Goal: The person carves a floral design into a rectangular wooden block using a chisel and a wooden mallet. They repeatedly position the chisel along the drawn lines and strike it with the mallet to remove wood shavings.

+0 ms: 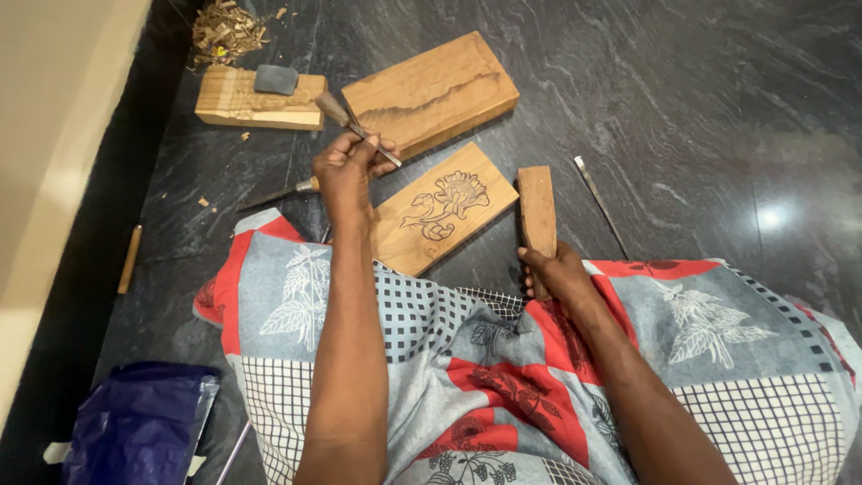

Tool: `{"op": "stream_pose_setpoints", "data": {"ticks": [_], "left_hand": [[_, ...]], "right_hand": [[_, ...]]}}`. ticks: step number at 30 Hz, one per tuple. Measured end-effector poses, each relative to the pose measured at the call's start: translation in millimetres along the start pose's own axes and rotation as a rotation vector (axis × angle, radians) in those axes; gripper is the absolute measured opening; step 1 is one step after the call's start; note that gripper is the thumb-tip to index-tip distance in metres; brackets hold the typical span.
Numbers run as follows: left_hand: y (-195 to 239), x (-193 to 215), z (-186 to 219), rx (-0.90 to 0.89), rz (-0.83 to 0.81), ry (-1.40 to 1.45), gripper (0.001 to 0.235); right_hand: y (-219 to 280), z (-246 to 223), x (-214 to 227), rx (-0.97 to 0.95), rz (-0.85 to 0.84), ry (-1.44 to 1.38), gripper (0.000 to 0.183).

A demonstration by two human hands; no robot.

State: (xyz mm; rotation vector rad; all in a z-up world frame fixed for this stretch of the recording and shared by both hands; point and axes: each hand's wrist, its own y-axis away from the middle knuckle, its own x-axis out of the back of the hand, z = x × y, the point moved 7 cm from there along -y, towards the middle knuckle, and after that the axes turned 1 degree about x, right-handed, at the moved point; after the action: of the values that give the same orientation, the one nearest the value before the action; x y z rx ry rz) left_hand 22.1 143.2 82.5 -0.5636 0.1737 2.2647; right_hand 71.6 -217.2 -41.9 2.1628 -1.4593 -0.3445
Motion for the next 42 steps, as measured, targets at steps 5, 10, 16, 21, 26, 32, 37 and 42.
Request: {"op": "stream_pose_setpoints", "data": {"ticks": [5,10,16,21,26,32,37,42], "left_hand": [[3.1,-0.9,-9.8,0.095,0.06,-0.163,0.008],[14.0,-29.3,-44.3,-0.007,-0.033,-0.36,0.008],[26.6,-46.4,-77.7,-0.196,-0.192,-0.796,0.018],[56.4,-83.0,-107.1,0.431,-0.52,-0.206,0.008],[25.5,-34.2,-58.4,0.267,-0.004,0.014,0.003],[-5.7,1.7,-56.3,0.127,0.056,0.054,0.004],[-24.8,-10.3,-72.2,0.212,-0.049,-0.142,0.006],[-41.5,-6.3,-68.0,0.215,-0.153,-0.31,0.007]], "right_hand": [[-1.0,-2.4,0.8,0.001,-0.008,0.008,0.032],[-1.8,0.4,-1.1,-0.001,-0.008,-0.008,0.034],[-2.7,1.3,1.6,-0.007,0.002,-0.006,0.033],[-3.8,1.0,-0.4,-0.01,-0.008,-0.006,0.032],[-3.8,3.5,3.2,-0.008,-0.001,0.001,0.033],[-1.7,1.1,0.3,-0.017,0.015,0.008,0.033],[0.4,0.2,1.6,-0.024,0.004,0.009,0.033],[1.0,-2.5,-0.9,-0.003,-0.018,-0.004,0.033]]}}
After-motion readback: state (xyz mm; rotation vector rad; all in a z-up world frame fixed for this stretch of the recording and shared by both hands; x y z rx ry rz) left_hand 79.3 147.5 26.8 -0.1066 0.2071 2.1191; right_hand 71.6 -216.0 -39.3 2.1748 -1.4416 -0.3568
